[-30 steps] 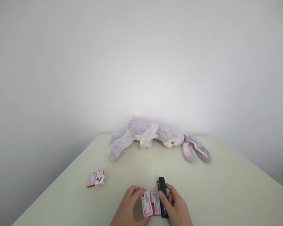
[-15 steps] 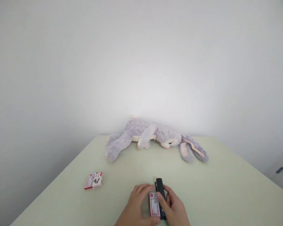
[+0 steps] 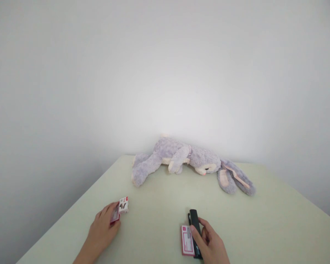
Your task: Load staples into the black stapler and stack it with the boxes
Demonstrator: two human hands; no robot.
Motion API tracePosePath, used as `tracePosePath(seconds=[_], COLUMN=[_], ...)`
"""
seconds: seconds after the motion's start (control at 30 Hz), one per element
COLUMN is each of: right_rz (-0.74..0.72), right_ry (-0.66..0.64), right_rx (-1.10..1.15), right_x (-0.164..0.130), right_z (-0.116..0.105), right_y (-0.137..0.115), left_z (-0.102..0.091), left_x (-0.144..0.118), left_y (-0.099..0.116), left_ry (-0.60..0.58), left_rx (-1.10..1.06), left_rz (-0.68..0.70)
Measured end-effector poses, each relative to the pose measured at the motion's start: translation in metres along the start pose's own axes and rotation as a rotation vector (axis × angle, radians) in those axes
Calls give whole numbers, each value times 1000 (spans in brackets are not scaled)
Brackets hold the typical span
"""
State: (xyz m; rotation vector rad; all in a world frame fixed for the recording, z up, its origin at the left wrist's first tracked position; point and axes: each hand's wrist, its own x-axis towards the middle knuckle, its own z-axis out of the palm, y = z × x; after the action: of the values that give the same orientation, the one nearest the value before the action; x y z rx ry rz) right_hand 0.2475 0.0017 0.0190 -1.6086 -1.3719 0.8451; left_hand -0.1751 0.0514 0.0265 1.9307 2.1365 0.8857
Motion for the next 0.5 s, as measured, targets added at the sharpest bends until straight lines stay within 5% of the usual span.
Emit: tracePosePath(seconds=[0.17,0.3,0.5], right_rz=[6,1,-12], right_ry=[-35,-36,-34], right_rx=[-9,-7,38], right_x=[-1,-1,-2], right_z=[-3,-4,-3], right_y=[-3,-5,-5], left_z=[15,26,31], left_x=[-58,-84,-70], left_y=[26,105,225], left_ry=[-47,-226,-496], left_rx=[3,-292,-497], left_rz=[42,212,363])
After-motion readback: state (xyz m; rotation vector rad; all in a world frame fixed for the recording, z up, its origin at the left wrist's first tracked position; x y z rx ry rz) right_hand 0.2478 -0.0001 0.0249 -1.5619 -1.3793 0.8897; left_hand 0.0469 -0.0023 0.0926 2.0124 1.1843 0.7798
